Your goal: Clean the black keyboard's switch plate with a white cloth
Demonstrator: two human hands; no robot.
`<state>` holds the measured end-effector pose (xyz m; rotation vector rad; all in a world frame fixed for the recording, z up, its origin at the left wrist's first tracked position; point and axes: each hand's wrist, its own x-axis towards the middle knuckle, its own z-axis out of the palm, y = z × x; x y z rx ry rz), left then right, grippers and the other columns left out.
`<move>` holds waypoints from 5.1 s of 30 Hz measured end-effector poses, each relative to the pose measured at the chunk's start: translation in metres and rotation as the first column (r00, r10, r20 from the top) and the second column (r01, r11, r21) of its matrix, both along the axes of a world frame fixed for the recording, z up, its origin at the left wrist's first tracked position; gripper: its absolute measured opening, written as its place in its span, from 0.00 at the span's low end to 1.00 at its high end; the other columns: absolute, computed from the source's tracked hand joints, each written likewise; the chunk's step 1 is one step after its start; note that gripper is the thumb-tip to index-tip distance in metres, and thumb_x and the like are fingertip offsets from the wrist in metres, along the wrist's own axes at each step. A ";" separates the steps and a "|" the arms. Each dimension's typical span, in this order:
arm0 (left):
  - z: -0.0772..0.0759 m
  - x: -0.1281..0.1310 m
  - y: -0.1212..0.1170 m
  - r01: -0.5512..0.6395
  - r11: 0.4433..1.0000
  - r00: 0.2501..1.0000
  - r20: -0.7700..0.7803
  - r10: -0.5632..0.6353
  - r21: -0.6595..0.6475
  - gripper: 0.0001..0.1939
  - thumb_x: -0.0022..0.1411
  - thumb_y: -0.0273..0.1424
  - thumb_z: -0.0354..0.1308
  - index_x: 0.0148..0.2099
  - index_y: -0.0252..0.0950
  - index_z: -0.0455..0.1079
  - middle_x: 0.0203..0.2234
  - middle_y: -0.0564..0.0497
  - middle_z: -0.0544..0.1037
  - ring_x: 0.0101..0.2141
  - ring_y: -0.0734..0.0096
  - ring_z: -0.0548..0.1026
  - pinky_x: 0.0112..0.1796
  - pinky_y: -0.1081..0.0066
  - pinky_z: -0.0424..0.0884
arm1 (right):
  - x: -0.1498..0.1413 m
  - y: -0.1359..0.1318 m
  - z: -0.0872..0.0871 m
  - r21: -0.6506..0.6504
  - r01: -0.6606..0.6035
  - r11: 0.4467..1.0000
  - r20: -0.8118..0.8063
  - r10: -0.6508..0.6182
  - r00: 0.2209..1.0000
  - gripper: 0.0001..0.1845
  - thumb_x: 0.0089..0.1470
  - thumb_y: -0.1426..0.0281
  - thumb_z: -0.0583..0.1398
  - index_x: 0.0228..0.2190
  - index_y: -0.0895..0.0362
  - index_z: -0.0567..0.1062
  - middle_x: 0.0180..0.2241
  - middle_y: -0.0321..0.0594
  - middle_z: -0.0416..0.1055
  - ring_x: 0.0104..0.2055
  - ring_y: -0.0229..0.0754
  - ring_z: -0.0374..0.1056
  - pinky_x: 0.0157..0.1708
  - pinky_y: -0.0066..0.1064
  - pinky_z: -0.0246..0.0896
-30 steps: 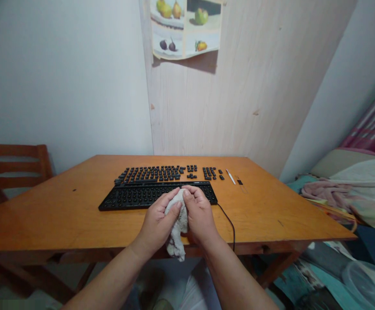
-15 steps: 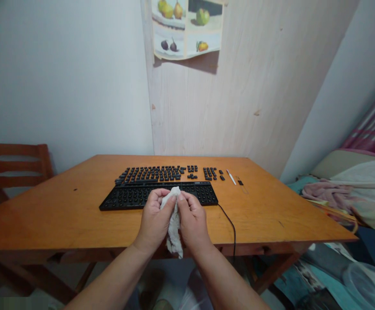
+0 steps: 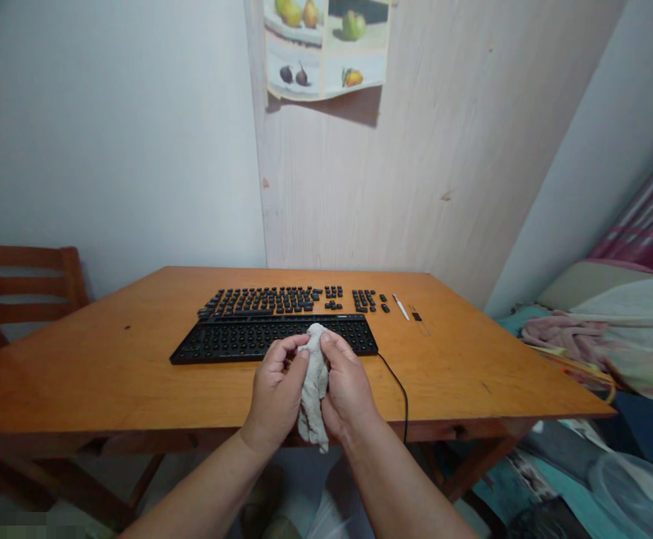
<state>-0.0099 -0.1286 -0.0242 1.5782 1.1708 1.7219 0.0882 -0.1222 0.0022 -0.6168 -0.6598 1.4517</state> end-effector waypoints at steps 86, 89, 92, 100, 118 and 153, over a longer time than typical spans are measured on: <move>0.060 -0.047 0.082 0.113 0.992 0.981 -0.149 -0.120 -0.053 0.17 0.61 0.44 0.57 0.30 0.36 0.70 0.25 0.54 0.72 0.29 0.71 0.68 0.34 0.72 0.63 | 0.106 0.021 0.022 0.213 0.125 0.969 0.787 -0.245 0.567 0.19 0.47 0.54 0.66 0.29 0.58 0.75 0.23 0.33 0.67 0.25 0.35 0.58 0.26 0.28 0.51; 0.062 -0.048 0.103 0.046 0.998 0.980 -0.191 -0.054 -0.048 0.18 0.61 0.45 0.55 0.30 0.36 0.70 0.24 0.54 0.72 0.28 0.71 0.68 0.33 0.71 0.63 | 0.131 0.033 0.026 0.258 0.076 0.963 0.879 -0.267 0.396 0.17 0.49 0.55 0.64 0.29 0.57 0.75 0.23 0.31 0.66 0.26 0.36 0.58 0.28 0.28 0.51; 0.061 -0.046 0.119 0.008 0.997 0.927 -0.373 -0.038 -0.081 0.18 0.61 0.46 0.54 0.30 0.36 0.70 0.24 0.53 0.73 0.28 0.69 0.69 0.31 0.70 0.62 | 0.152 0.047 0.027 0.266 0.013 0.964 0.947 -0.264 0.184 0.16 0.50 0.55 0.62 0.27 0.57 0.76 0.22 0.31 0.63 0.25 0.36 0.57 0.26 0.29 0.49; 0.057 -0.052 0.141 0.044 0.998 0.551 -0.832 -0.066 -0.050 0.32 0.60 0.57 0.50 0.51 0.37 0.72 0.47 0.42 0.77 0.46 0.54 0.74 0.45 0.60 0.67 | 0.173 0.074 0.042 0.077 -0.272 0.959 0.986 -0.113 -0.119 0.10 0.50 0.64 0.59 0.30 0.58 0.76 0.24 0.34 0.68 0.27 0.37 0.61 0.26 0.28 0.52; 0.035 -0.060 0.133 0.097 0.958 0.288 -0.914 -0.286 -0.270 0.56 0.49 0.68 0.48 0.71 0.37 0.53 0.67 0.37 0.58 0.65 0.40 0.56 0.62 0.37 0.38 | 0.142 0.097 0.074 -0.241 -0.439 0.866 0.758 -0.114 -0.642 0.10 0.49 0.69 0.58 0.32 0.55 0.80 0.29 0.38 0.77 0.29 0.39 0.67 0.27 0.28 0.51; 0.023 -0.055 0.132 0.111 0.941 0.247 -0.908 -0.339 -0.321 0.65 0.37 0.67 0.57 0.71 0.36 0.52 0.67 0.35 0.56 0.65 0.35 0.53 0.63 0.40 0.35 | 0.132 0.099 0.058 -0.213 -0.377 0.902 0.717 -0.118 -0.687 0.06 0.50 0.69 0.58 0.31 0.54 0.76 0.26 0.37 0.73 0.27 0.38 0.63 0.26 0.30 0.46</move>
